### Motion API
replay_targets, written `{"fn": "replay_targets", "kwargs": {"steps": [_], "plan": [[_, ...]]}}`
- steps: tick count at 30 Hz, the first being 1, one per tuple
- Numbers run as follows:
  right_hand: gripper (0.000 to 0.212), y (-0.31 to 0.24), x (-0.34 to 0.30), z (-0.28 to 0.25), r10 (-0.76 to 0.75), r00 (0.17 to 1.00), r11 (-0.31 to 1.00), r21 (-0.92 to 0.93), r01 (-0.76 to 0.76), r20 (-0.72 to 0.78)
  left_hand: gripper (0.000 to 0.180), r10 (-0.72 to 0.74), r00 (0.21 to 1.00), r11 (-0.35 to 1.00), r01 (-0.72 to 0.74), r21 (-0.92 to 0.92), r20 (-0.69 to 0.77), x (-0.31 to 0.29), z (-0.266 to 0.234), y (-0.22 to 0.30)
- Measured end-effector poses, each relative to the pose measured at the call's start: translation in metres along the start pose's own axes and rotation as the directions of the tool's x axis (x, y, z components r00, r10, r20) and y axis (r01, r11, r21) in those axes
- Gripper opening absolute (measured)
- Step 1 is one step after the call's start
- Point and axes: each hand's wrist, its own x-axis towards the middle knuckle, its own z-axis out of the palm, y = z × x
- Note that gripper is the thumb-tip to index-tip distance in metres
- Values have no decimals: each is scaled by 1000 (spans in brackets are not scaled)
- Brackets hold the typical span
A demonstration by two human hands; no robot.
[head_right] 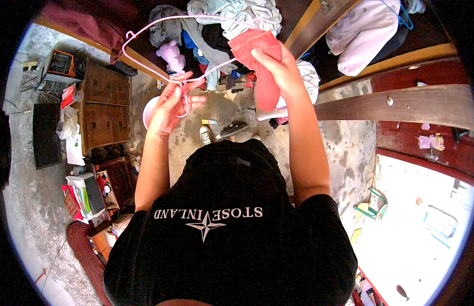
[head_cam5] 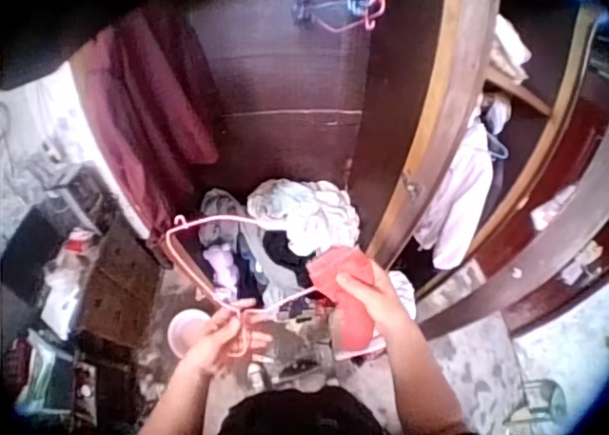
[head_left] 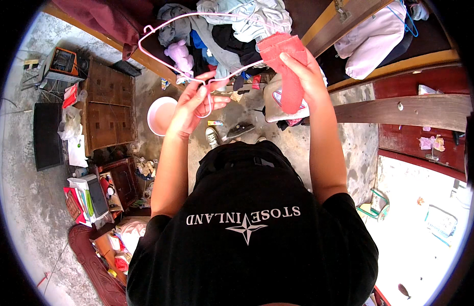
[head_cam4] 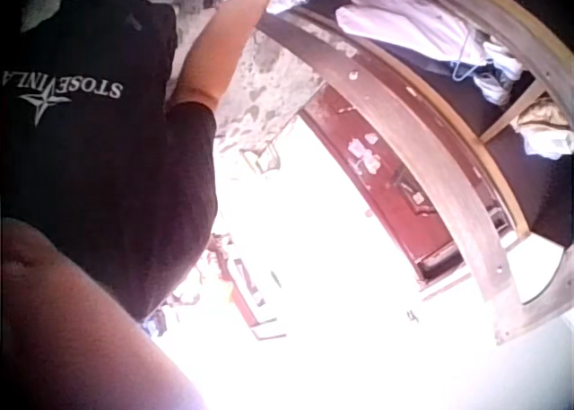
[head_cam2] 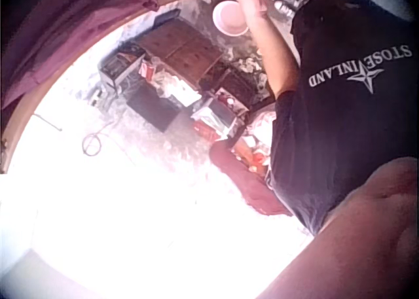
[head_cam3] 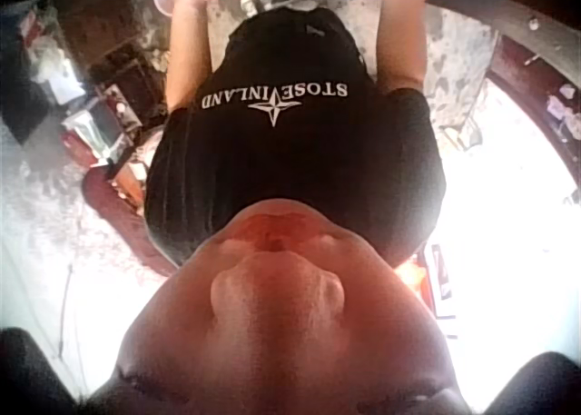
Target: The person hangs a pink cloth onto a pink plastic hanger by hand.
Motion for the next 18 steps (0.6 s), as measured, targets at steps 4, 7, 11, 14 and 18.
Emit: {"fn": "replay_targets", "kwargs": {"steps": [4,7,11,14,18], "plan": [[36,6,0,-10,74,996,997,22,-75,48,51,-72,991,990,85,-110,109,2,-23,0],[36,14,-1,-14,100,995,994,39,-101,26,41,-100,991,994,103,33,-93,6,-20,-5],[35,22,-2,-13,63,998,997,40,-63,4,34,-3,978,997,20,78,-207,9,-4,-13],[32,30,-1,-14,19,997,998,-55,-23,-72,33,7,961,990,33,139,-278,13,1,-22],[29,37,-3,-11,-50,993,988,-153,33,-108,33,44,941,977,29,209,-335,13,4,-32]]}}
